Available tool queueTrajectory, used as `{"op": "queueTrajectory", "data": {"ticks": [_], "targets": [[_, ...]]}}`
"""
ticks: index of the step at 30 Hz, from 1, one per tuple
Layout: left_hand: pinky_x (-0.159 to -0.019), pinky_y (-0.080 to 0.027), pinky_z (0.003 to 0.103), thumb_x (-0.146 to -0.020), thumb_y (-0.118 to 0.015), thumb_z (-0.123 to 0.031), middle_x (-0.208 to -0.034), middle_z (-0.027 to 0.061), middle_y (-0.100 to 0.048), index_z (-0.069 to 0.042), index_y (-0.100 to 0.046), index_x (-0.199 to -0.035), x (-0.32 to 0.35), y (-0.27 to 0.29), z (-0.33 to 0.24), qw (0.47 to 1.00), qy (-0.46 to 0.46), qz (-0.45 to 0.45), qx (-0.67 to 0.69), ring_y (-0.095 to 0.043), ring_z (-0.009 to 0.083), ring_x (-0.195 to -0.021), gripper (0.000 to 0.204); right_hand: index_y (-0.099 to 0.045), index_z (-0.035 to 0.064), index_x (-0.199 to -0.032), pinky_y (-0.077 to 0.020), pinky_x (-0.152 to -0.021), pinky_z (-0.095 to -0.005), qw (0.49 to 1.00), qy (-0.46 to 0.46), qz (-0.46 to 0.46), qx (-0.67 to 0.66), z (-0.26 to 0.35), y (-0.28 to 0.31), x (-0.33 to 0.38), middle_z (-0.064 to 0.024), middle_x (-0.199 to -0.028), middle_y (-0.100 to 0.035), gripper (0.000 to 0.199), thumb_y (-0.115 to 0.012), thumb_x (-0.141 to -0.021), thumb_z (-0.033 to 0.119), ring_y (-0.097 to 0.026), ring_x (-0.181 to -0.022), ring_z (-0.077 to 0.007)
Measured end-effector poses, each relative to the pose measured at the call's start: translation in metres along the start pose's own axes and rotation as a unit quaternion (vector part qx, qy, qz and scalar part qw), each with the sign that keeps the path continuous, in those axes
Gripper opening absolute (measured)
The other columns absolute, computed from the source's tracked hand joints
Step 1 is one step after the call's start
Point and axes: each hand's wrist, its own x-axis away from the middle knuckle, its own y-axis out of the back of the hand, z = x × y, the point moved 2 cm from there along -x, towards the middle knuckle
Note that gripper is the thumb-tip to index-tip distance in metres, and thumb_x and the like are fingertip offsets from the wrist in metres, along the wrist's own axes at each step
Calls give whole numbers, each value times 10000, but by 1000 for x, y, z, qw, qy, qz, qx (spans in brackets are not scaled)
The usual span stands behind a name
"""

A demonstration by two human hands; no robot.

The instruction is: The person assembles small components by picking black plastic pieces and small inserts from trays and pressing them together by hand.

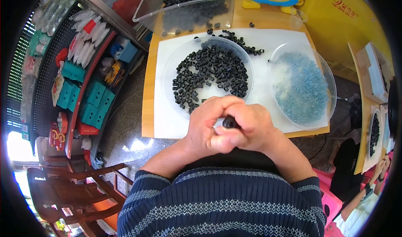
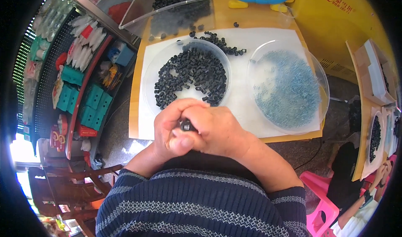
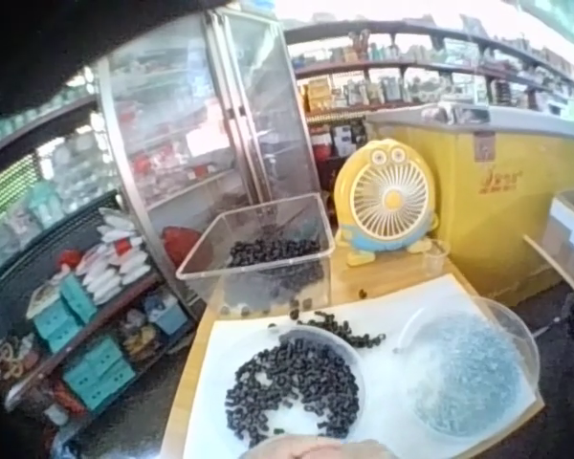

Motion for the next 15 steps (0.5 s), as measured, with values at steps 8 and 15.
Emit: {"op": "queueTrajectory", "data": {"ticks": [8, 15], "targets": [[-764, -435, 252, -803, -579, -112, -940, 62, -554, 2, -503, -999, 7, 14, 7, 931, 238, 5, 278, -528, 107, -856, 239, -528, 44, -935, -434, -453, -294, 981, 109, -93, 127, -21, 2, -3, -35, -585, -541, 346, -675, -649, 171, -557, -510, -193], [-726, -432, 217, -801, -548, -29, -859, 41, -580, 12, -536, -928, 8, 4, 11, 937, 220, -28, 268, -536, 83, -793, 134, -525, 37, -961, -440, -468, -293, 983, 108, -82, 121, -25, -3, 1, -33, -614, -551, 386, -673, -623, 152, -561, -532, -194]]}}
